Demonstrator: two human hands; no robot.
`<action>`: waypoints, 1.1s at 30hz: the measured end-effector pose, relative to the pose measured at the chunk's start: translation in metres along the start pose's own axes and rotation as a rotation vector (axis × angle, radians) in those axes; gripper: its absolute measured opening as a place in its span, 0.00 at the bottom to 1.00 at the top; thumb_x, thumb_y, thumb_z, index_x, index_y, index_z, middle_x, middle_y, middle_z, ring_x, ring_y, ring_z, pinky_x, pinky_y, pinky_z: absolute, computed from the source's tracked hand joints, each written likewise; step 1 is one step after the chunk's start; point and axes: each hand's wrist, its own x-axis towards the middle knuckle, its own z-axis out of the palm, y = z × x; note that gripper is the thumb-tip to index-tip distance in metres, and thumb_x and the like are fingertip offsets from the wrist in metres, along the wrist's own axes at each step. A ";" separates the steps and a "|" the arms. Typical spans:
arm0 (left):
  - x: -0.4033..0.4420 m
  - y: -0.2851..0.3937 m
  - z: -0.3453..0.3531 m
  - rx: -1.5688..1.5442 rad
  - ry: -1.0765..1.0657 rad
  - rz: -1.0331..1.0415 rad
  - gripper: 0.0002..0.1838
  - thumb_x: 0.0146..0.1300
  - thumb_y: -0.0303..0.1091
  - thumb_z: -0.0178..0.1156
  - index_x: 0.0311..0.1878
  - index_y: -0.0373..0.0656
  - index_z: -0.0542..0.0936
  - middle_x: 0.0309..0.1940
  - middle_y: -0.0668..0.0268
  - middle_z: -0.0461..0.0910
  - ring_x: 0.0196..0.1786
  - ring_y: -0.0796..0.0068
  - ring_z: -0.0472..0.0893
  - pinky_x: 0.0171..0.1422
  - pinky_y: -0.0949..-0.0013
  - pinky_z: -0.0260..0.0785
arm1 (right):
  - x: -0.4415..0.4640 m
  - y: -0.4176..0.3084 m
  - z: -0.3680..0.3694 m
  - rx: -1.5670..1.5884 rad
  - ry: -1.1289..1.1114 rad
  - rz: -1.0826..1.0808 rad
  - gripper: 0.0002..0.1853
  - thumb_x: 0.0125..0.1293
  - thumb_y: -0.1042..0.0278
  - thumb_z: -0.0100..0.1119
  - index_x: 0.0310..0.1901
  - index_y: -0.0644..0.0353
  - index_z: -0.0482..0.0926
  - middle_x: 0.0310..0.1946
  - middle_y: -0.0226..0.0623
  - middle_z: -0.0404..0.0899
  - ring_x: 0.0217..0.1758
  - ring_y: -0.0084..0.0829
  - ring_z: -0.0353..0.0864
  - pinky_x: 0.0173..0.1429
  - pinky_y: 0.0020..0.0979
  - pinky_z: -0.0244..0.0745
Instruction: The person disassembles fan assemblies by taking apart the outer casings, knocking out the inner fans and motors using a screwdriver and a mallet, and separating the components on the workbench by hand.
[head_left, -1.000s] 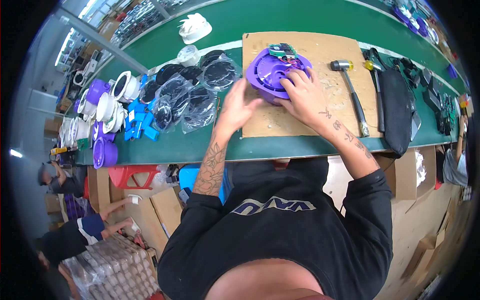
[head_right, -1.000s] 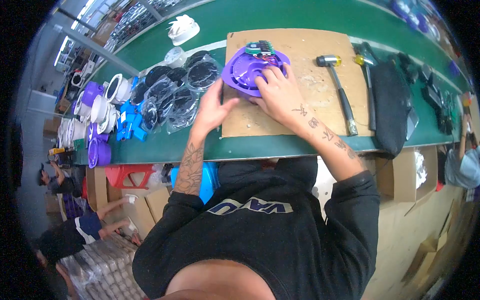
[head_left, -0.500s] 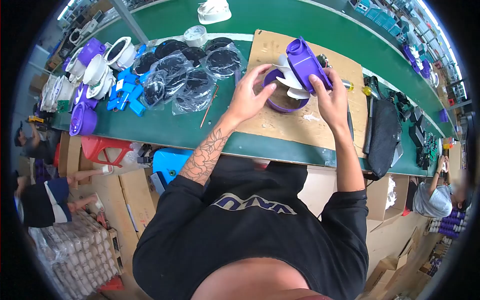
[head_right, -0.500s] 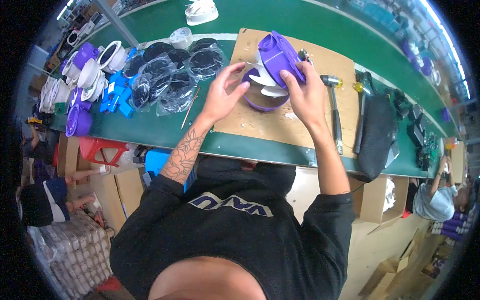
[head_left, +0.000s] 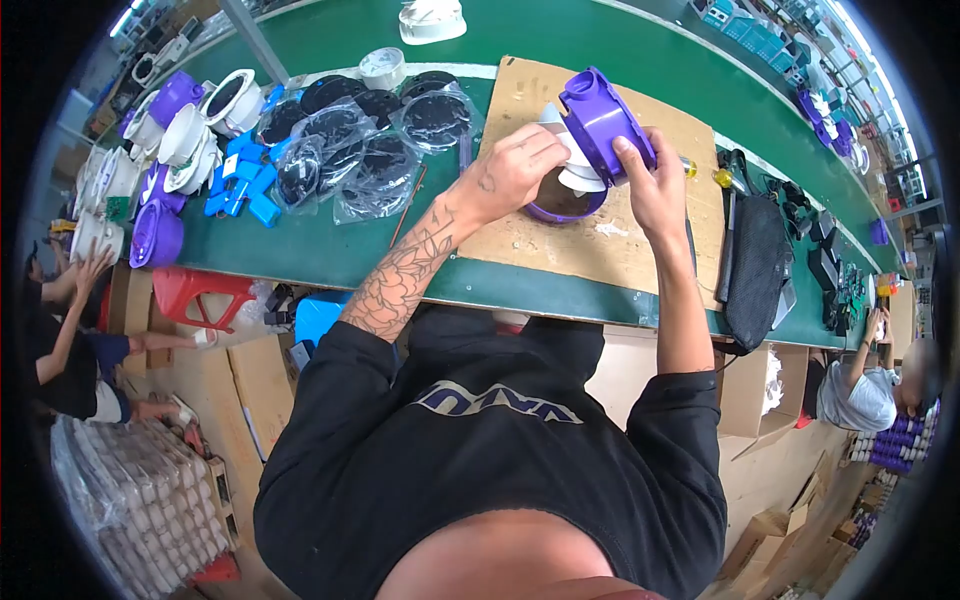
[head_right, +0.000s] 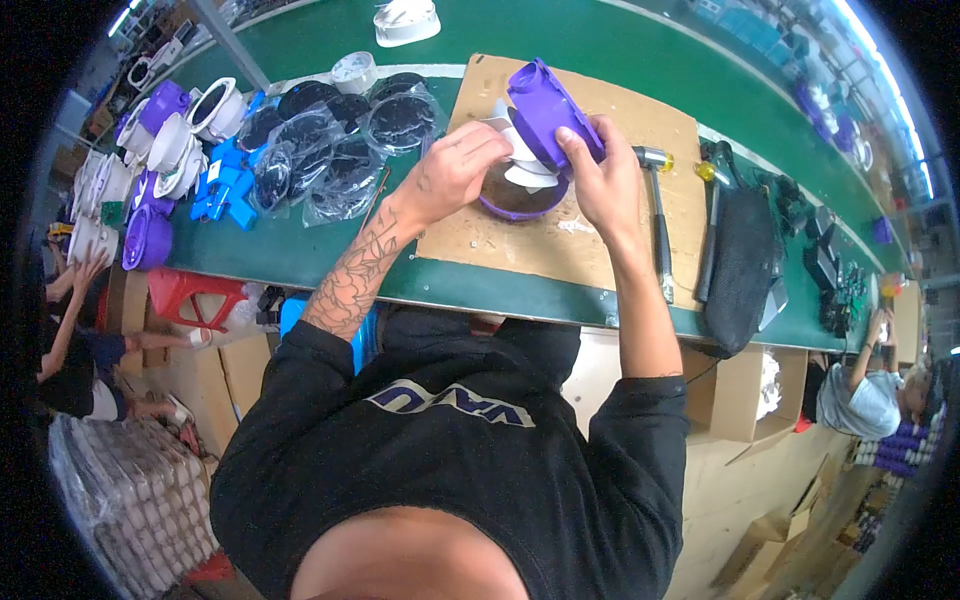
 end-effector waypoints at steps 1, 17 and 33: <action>0.000 -0.001 -0.001 -0.001 -0.002 0.004 0.15 0.46 0.14 0.58 0.39 0.37 0.77 0.36 0.58 0.78 0.43 0.56 0.79 0.48 0.61 0.75 | 0.001 0.002 -0.001 0.001 0.004 0.000 0.19 0.64 0.56 0.62 0.43 0.68 0.77 0.30 0.41 0.81 0.35 0.28 0.79 0.41 0.30 0.73; -0.065 0.005 -0.043 -0.242 0.489 -0.486 0.03 0.62 0.17 0.60 0.39 0.32 0.79 0.38 0.58 0.79 0.42 0.72 0.80 0.47 0.74 0.74 | -0.015 0.023 0.001 -0.416 -0.058 -0.443 0.16 0.58 0.62 0.66 0.43 0.61 0.77 0.42 0.44 0.75 0.50 0.47 0.72 0.62 0.44 0.61; -0.086 0.007 -0.050 -0.301 0.571 -0.514 0.06 0.63 0.17 0.59 0.42 0.31 0.76 0.43 0.59 0.77 0.46 0.73 0.78 0.51 0.73 0.74 | -0.026 0.035 -0.001 -0.707 -0.222 -0.482 0.14 0.58 0.63 0.65 0.43 0.57 0.77 0.41 0.40 0.74 0.54 0.41 0.73 0.72 0.51 0.54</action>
